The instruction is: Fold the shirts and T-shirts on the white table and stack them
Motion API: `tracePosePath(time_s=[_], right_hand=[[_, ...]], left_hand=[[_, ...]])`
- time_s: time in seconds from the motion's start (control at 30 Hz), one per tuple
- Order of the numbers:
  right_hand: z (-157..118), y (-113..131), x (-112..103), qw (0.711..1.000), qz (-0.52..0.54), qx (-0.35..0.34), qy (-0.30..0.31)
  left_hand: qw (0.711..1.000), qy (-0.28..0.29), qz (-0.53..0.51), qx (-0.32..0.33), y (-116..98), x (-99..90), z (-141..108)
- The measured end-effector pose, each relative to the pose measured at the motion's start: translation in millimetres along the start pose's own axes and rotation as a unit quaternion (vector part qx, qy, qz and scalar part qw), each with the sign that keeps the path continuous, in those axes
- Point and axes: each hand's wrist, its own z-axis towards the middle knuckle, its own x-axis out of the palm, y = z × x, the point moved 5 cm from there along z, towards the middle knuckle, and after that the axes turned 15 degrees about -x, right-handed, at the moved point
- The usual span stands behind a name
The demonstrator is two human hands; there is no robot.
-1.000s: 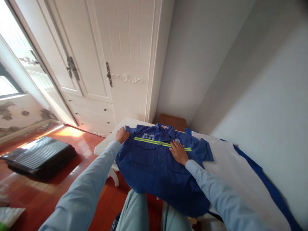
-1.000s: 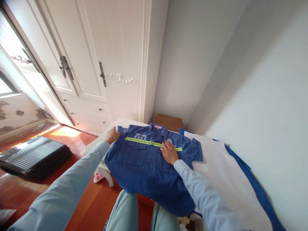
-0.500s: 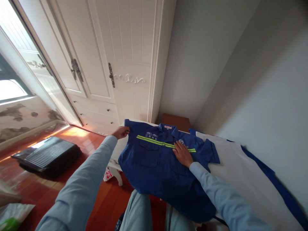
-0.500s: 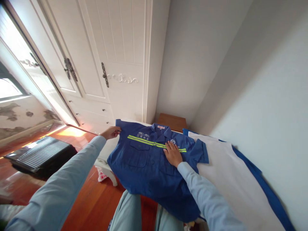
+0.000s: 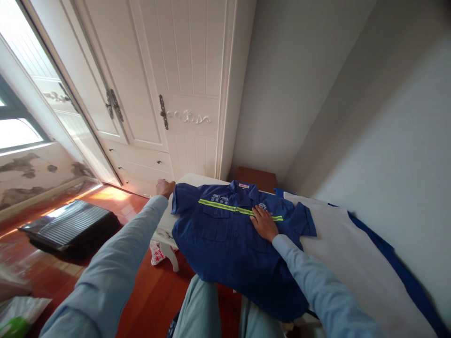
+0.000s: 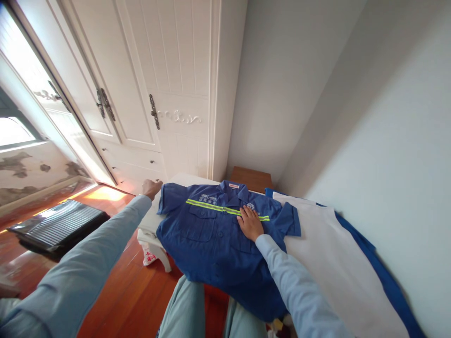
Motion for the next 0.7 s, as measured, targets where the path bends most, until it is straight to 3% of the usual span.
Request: tracePosePath(time_s=[0.07,0.13,0.2,0.27,0.37,0.47,0.7], right_hand=[[0,0,-1,1.000,0.006,0.005,0.003],[1,1,-2,1.000,0.007,0.005,0.003],[1,2,-3,1.000,0.003,0.002,0.005],[0,2,-3,1.000,-0.002,0.005,0.011],[-2,2,-2,1.000,-0.008,0.008,0.022],[-4,1,0,1.000,-0.010,-0.004,0.029],[-5,-5,6,0.999,-0.013,-0.023,0.036]], left_hand=[[0.999,-0.020,0.014,0.039,-4,1.2,-16],[0.985,0.011,0.055,0.161,-15,15.6,-42],[0.933,0.081,0.131,0.326,-24,41.5,-76],[0.873,0.144,0.220,0.411,-17,68.1,-100],[0.865,0.175,0.291,0.368,4,89.1,-101],[0.872,0.177,0.296,0.347,18,91.1,-84],[0.858,0.202,0.298,0.366,19,92.5,-52]])
